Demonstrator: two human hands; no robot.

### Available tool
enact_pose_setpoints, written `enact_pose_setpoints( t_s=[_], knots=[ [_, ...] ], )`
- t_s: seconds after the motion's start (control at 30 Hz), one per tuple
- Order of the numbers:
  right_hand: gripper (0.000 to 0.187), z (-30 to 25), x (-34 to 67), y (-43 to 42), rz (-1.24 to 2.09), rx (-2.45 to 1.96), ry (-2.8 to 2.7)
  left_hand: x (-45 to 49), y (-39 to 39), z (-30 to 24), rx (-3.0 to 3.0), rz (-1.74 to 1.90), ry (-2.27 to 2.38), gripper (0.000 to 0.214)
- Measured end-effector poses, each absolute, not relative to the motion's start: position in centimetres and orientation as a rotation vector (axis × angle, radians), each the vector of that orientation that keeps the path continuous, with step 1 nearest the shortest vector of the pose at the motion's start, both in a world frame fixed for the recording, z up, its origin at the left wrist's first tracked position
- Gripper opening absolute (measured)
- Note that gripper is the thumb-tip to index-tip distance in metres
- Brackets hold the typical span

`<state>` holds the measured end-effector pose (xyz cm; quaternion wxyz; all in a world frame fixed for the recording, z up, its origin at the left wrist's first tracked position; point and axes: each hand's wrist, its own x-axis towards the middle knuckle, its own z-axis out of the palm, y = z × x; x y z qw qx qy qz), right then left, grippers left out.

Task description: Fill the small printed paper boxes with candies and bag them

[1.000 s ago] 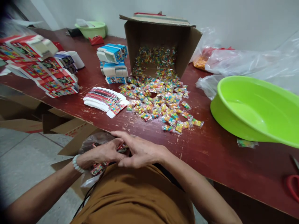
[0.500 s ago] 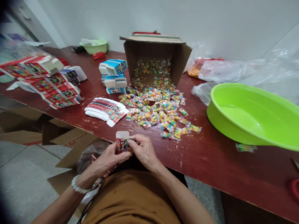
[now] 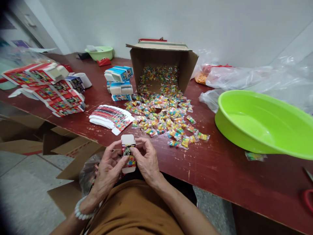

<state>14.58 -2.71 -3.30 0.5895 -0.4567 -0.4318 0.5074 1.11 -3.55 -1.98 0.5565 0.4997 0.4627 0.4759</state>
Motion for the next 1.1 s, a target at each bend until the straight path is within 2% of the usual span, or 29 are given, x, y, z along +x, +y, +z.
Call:
enact_pose_setpoints(
  t_s=[0.2,0.4,0.47,0.6,0.73,0.8,0.9,1.1],
  knots=[
    [0.022,-3.6,15.5,-2.2,1.218,-1.155,-1.129,0.4,-2.7,-2.2,1.036,0.975,1.027,0.029],
    [0.03,-2.2,16.4,-0.9,1.534,-1.113,-0.957,0.1,-2.3,-2.8,1.029,0.968,1.018,0.025],
    [0.036,-2.0,16.6,-0.9,1.507,-1.106,-0.992,0.3,-2.4,-2.8,1.044,0.972,1.034,0.026],
    [0.012,-2.3,16.7,-1.2,1.277,-1.157,-1.302,0.4,-2.5,-2.5,0.989,1.027,1.036,0.033],
    [0.007,-3.0,16.5,-1.6,1.128,-1.151,-1.355,0.2,-2.6,-2.5,0.794,0.933,0.953,0.044],
    [0.007,-3.2,16.3,-1.8,1.11,-1.136,-1.36,0.1,-2.7,-2.6,0.667,0.726,0.856,0.046],
    [0.008,-3.1,16.5,-2.0,1.005,-1.109,-1.48,0.3,-3.0,-2.8,0.506,0.522,0.773,0.06],
    [0.022,-2.0,17.6,-1.7,1.032,-1.176,-1.629,1.7,-3.0,-2.8,0.586,0.592,0.933,0.057]
  ],
)
